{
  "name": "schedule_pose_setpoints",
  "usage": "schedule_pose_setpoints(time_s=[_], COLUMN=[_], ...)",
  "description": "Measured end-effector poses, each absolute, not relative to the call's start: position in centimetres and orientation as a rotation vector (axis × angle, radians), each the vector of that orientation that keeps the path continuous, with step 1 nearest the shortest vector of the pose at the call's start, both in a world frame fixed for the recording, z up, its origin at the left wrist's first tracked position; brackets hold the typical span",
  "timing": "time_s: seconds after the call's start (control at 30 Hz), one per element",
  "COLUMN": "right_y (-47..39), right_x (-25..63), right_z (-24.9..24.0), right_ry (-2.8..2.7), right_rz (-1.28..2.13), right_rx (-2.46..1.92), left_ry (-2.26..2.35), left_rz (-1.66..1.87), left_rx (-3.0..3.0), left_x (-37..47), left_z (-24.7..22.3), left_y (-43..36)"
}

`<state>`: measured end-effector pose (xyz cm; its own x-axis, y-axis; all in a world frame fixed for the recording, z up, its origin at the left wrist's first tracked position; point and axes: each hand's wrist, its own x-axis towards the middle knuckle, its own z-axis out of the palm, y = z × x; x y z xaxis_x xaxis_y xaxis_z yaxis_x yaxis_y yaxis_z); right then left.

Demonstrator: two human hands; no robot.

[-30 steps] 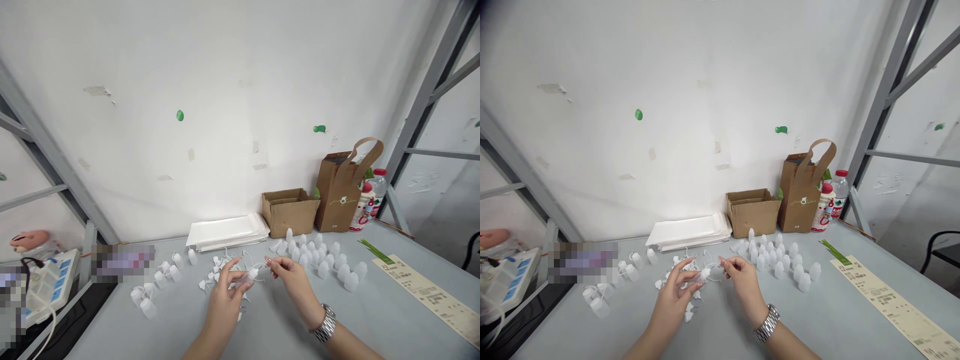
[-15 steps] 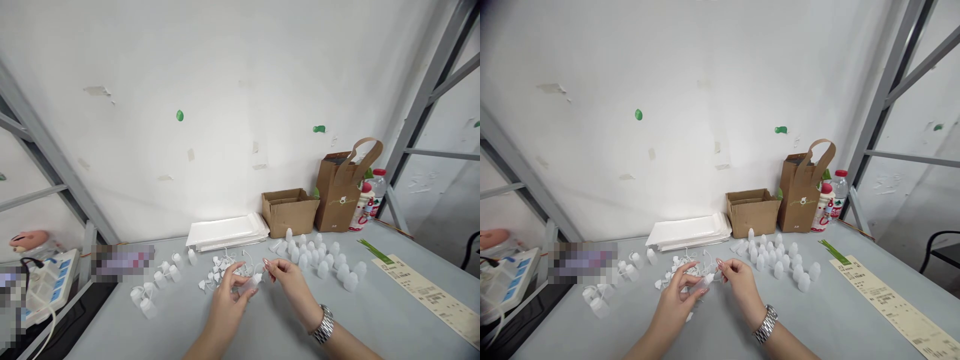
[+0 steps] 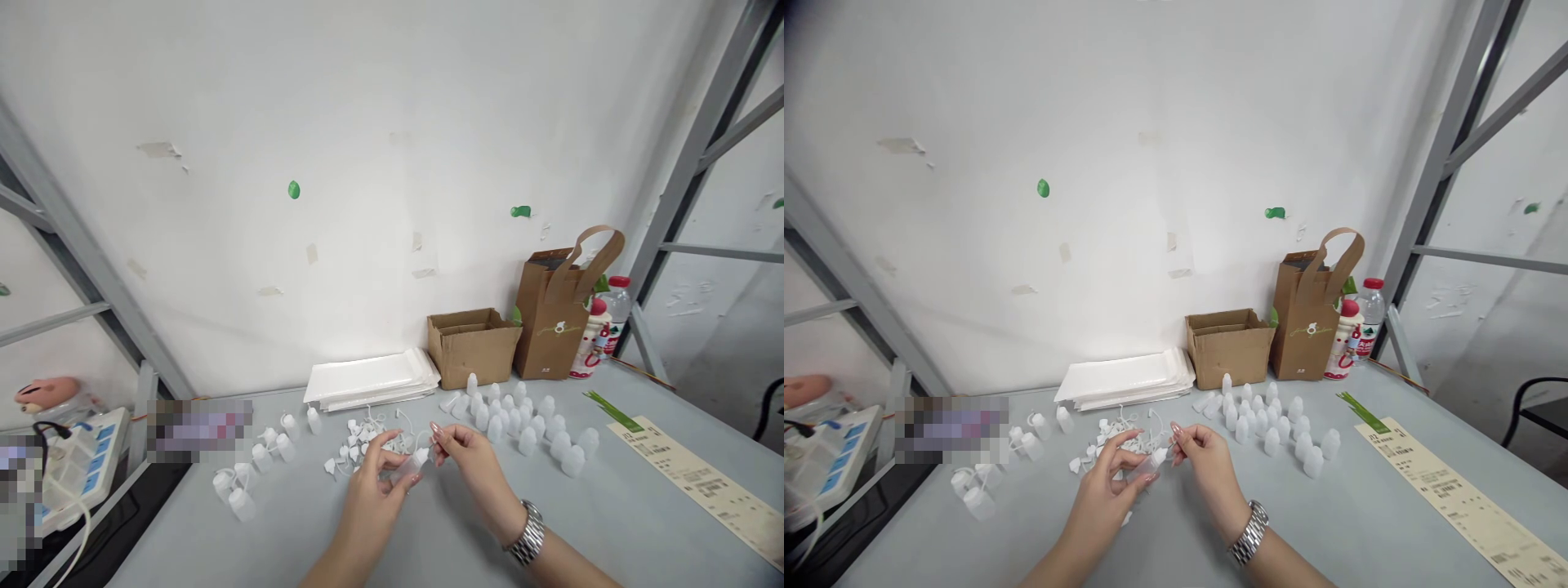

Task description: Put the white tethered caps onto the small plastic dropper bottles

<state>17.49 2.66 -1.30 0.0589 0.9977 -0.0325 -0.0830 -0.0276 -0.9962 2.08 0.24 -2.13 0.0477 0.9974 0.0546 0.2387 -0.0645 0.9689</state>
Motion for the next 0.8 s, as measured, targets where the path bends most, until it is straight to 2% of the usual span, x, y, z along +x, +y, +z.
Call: schedule_pose_setpoints(time_s=[0.5,0.8], right_y=[2.61,2.58], right_x=[17.4,17.2], right_z=[-2.18,-2.02], right_ry=[-0.937,-1.022], right_rz=[1.443,1.261], right_rx=[-1.051,-1.151], left_ry=[1.355,1.377], left_rz=[1.081,1.093], left_rx=[1.474,1.524], left_x=[1.98,2.15], left_z=[-2.04,-1.97], left_y=[0.21,0.14])
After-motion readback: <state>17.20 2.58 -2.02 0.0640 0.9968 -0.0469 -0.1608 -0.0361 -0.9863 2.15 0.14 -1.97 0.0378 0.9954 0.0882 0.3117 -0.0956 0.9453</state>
